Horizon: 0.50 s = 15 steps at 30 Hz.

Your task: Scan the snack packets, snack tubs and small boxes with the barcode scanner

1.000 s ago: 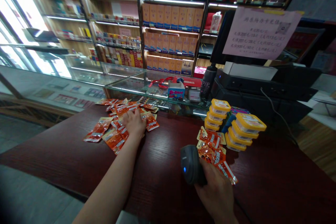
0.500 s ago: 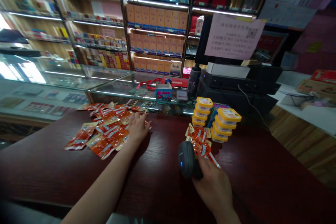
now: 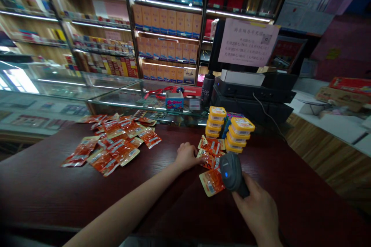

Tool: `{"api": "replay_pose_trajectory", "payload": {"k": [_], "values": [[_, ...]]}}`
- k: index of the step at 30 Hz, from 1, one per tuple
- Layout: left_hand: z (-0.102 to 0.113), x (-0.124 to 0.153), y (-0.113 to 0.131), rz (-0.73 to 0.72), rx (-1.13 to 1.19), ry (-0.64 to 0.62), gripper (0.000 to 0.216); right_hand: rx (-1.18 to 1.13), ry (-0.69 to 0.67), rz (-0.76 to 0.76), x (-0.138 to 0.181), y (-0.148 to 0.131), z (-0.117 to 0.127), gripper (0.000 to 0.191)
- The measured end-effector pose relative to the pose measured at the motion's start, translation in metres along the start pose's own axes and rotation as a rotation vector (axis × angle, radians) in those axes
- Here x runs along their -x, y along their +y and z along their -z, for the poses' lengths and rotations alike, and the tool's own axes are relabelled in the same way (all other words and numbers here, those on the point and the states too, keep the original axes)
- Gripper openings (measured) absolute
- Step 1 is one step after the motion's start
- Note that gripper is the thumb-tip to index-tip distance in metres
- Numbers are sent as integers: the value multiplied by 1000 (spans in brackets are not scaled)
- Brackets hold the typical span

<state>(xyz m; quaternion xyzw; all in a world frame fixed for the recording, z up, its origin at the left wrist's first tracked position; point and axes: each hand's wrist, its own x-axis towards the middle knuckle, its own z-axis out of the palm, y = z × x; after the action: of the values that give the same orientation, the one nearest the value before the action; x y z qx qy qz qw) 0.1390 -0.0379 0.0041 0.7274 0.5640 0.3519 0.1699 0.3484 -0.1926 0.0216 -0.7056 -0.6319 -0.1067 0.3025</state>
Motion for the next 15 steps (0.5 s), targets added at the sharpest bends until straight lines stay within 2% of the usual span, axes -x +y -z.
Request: {"api": "replay_pose_trajectory", "payload": {"k": [3, 5, 8, 10, 12, 15], "values": [[-4, -3, 2, 72, 48, -49, 33, -11, 12, 6, 0, 2, -1, 37], [0, -9, -2, 128, 148, -139, 33, -15, 12, 17, 0, 3, -2, 37], [18, -14, -14, 249, 503, -337, 36, -21, 14, 20, 0, 2, -3, 36], [33, -14, -23, 314, 761, -413, 39, -49, 16, 23, -2, -2, -4, 36], [48, -11, -32, 351, 938, -416, 46, -95, 7, 16, -4, -8, -5, 35], [60, -6, -43, 336, 1091, -311, 49, -171, -25, -12, -11, -21, -7, 35]]}}
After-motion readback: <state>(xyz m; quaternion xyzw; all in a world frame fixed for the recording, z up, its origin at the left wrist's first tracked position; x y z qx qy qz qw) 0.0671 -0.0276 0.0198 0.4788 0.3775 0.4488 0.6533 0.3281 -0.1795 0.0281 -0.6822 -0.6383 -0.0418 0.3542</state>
